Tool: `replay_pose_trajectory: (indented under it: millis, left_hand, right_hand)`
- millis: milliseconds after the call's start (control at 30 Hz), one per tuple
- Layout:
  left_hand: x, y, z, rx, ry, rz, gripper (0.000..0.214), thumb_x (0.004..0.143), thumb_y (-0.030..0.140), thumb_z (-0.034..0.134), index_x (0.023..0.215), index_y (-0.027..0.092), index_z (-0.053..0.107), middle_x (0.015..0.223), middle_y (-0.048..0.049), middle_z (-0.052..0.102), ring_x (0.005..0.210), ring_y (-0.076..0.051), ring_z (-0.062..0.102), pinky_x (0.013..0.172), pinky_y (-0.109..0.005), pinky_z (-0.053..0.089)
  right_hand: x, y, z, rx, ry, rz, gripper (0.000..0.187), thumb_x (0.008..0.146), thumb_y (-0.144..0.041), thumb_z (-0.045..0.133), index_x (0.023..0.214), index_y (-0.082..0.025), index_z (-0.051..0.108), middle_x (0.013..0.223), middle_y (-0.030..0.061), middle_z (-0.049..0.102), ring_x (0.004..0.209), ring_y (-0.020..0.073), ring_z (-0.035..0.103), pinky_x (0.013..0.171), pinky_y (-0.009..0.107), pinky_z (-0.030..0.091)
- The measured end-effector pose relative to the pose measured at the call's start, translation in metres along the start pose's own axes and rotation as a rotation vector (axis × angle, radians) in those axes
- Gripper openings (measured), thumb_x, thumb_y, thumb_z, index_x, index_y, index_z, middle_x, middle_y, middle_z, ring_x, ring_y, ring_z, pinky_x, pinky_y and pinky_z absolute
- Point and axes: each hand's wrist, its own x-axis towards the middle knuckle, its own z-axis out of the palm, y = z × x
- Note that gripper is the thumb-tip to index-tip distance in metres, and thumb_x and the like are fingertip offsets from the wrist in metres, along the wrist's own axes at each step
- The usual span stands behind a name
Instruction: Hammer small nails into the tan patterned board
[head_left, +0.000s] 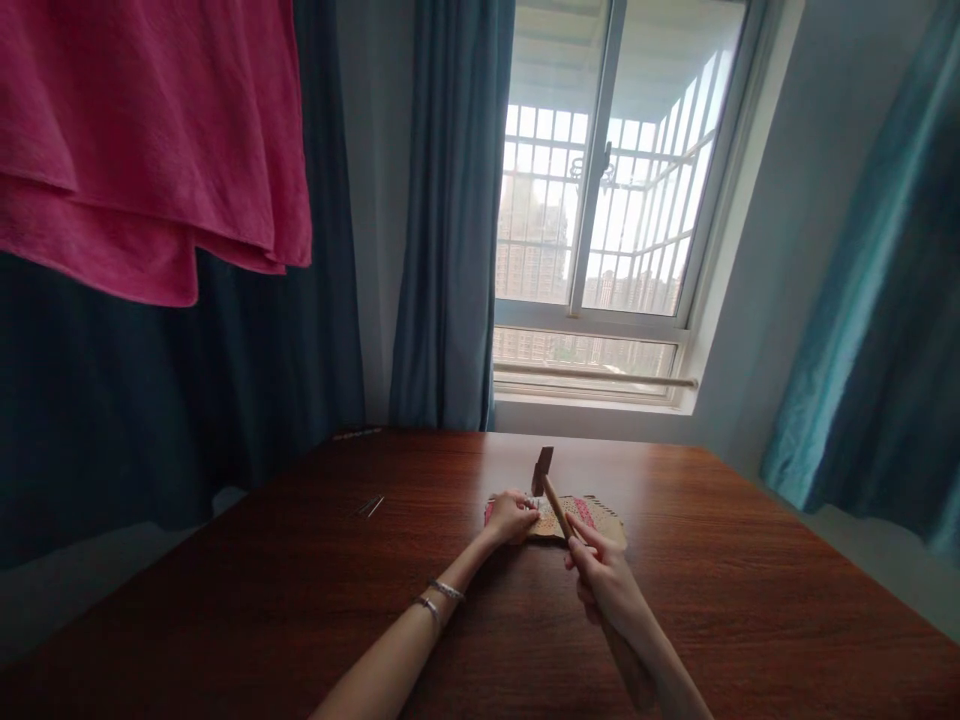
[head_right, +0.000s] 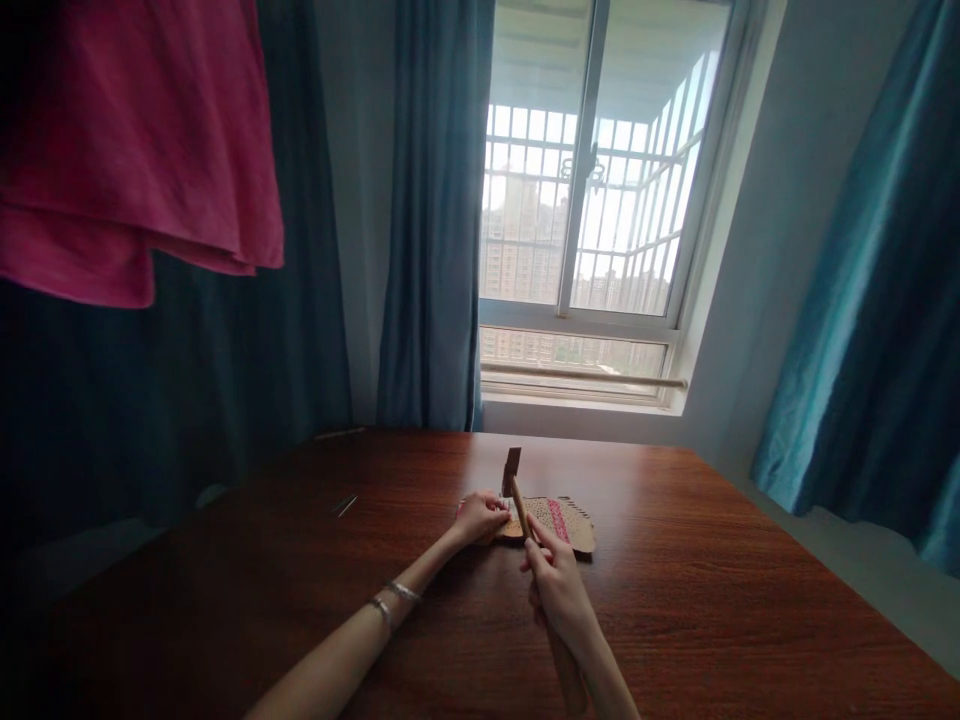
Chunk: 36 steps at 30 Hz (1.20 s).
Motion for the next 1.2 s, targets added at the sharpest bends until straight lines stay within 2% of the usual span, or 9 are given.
replay_pose_trajectory:
  millis: [100,267,367,600,767,1000,1200]
  left_hand:
    - [0.000,-0.001,0.000,0.002,0.005,0.019,0.024,0.069,0.034,0.065,0.079,0.015,0.076,0.076,-0.0032,0.068,0.068,-0.014,0.056,0.059,-0.021,0.035]
    - [0.000,0.000,0.000,0.002,0.012,0.001,0.022,0.069,0.033,0.067,0.076,0.014,0.075,0.074,-0.0030,0.068,0.066,-0.013,0.055,0.059,-0.021,0.035]
    - [-0.001,-0.001,0.000,0.005,0.026,0.026,0.021,0.069,0.033,0.066,0.072,0.013,0.074,0.074,-0.0032,0.068,0.067,-0.013,0.055,0.059,-0.020,0.035]
    - [-0.001,0.000,-0.001,-0.006,0.001,0.000,0.021,0.069,0.032,0.066,0.075,0.014,0.074,0.075,-0.0022,0.068,0.067,-0.013,0.055,0.059,-0.020,0.035]
    - [-0.001,0.000,0.000,-0.020,0.008,0.023,0.021,0.069,0.031,0.065,0.074,0.013,0.074,0.074,-0.0025,0.068,0.065,-0.012,0.054,0.057,-0.020,0.034]
    - [-0.003,0.003,-0.002,-0.005,-0.006,-0.066,0.021,0.069,0.032,0.065,0.078,0.015,0.075,0.076,-0.0018,0.070,0.067,-0.013,0.055,0.056,-0.020,0.033]
    - [-0.004,0.004,-0.003,0.001,-0.007,-0.010,0.022,0.069,0.033,0.065,0.076,0.015,0.075,0.075,-0.0027,0.069,0.069,-0.014,0.056,0.058,-0.020,0.035]
  right_hand:
    - [0.000,-0.003,0.000,0.003,0.018,-0.024,0.071,0.081,-0.047,0.055,0.142,-0.016,0.035,0.065,-0.0044,0.049,0.030,0.0033,0.037,0.021,0.016,0.030]
    - [0.000,-0.010,-0.001,-0.043,0.001,0.048,0.068,0.081,-0.044,0.055,0.140,-0.014,0.039,0.063,-0.0045,0.049,0.029,0.0034,0.037,0.021,0.015,0.029]
    - [-0.001,-0.014,0.000,-0.023,0.004,0.023,0.065,0.082,-0.042,0.053,0.140,-0.015,0.038,0.065,-0.0045,0.049,0.029,0.0022,0.035,0.021,0.015,0.028]
    - [0.005,-0.004,-0.001,-0.062,-0.016,0.027,0.066,0.082,-0.043,0.054,0.140,-0.015,0.038,0.065,-0.0038,0.050,0.029,0.0036,0.038,0.020,0.016,0.030]
    - [0.006,-0.004,0.001,-0.023,-0.007,-0.051,0.067,0.082,-0.045,0.054,0.140,-0.017,0.038,0.066,-0.0042,0.050,0.030,0.0030,0.037,0.021,0.015,0.030]
    - [0.004,-0.006,0.003,-0.069,-0.012,0.027,0.070,0.080,-0.046,0.055,0.140,-0.014,0.038,0.063,-0.0050,0.050,0.029,0.0034,0.038,0.020,0.016,0.030]
    - [0.002,-0.002,0.003,-0.058,0.027,-0.020,0.068,0.081,-0.046,0.053,0.140,-0.016,0.038,0.065,-0.0046,0.049,0.029,0.0027,0.036,0.020,0.016,0.030]
